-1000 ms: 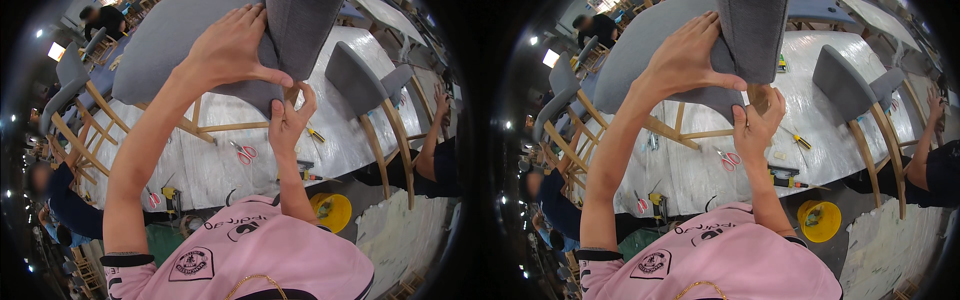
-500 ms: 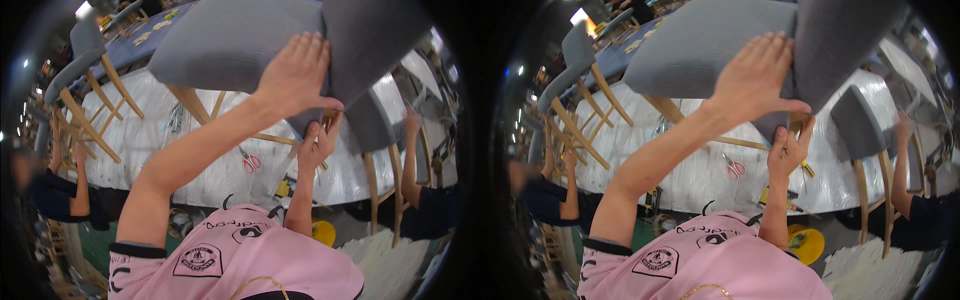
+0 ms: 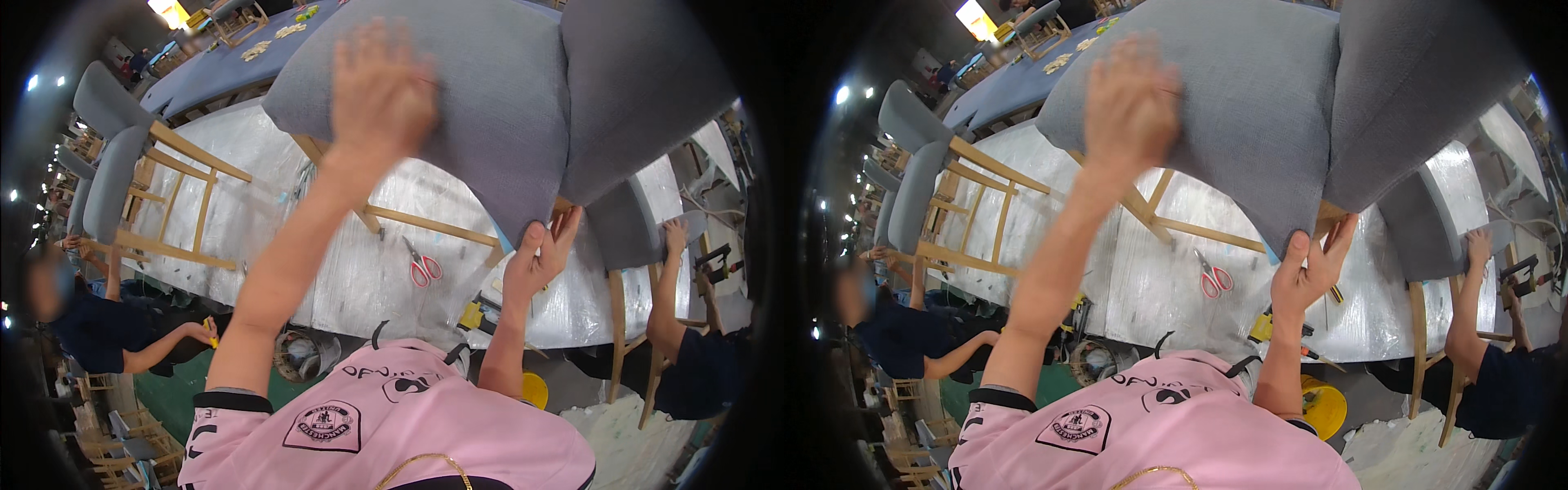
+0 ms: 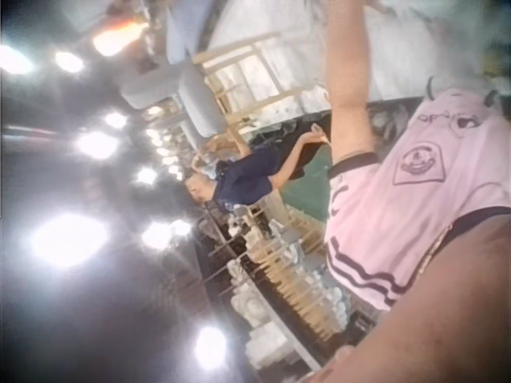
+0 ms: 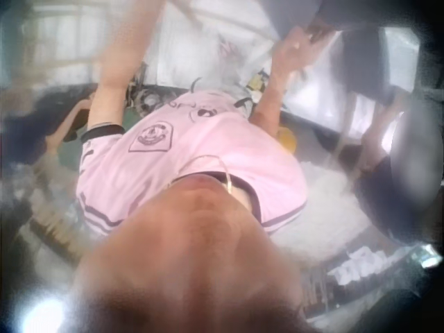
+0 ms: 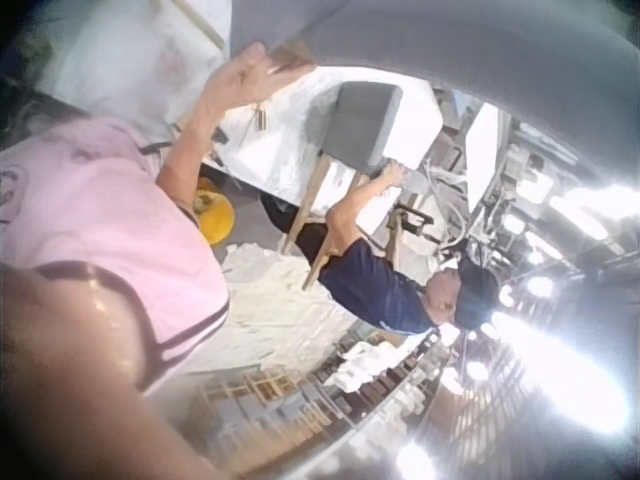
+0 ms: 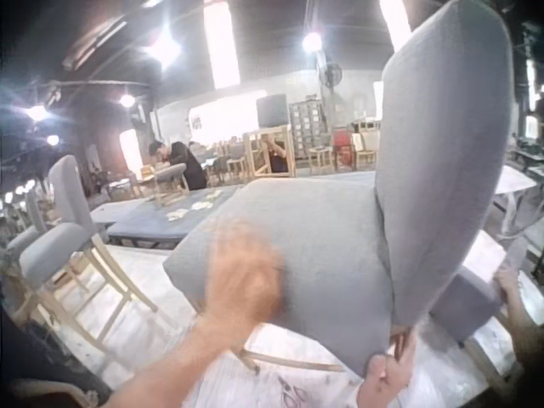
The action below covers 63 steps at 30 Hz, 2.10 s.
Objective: The person staples gray fabric onto a wooden chair frame using a pneumatic staple gun, then trims excess fabric with scissors and smooths the upholstery. They repeat the process on multiple chairs in a workshop setting.
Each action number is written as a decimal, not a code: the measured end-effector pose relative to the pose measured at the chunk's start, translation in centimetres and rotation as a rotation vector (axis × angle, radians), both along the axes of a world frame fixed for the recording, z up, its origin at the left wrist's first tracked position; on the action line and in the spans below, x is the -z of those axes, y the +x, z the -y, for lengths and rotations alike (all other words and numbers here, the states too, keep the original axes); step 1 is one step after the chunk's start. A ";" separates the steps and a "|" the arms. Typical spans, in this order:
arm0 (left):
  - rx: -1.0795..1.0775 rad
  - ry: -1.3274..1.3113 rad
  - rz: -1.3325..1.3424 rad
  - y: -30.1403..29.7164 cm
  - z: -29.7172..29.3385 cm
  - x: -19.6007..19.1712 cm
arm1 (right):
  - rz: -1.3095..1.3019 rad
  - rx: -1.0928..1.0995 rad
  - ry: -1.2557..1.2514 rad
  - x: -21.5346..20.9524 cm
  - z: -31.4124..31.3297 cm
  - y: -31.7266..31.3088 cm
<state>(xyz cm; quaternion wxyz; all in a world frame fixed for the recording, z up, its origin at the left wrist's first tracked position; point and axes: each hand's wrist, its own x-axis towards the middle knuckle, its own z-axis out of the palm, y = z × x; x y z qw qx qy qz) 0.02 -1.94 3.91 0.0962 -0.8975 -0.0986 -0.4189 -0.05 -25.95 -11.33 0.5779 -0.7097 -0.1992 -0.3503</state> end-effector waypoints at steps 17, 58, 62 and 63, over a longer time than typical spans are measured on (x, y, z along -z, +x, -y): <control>0.506 -0.305 0.286 -0.4 7.5 -2.1 | 0.082 0.109 -0.095 0.6 0.6 0.8; 0.552 0.143 -0.257 -0.4 11.2 -2.3 | 0.155 0.064 -0.117 0.4 2.8 -0.2; 0.617 0.139 -0.003 -0.6 11.6 1.1 | 0.108 0.050 -0.117 0.3 3.1 0.0; 0.645 0.149 0.116 -1.3 11.3 3.6 | 0.091 0.012 -0.109 0.0 3.1 -0.3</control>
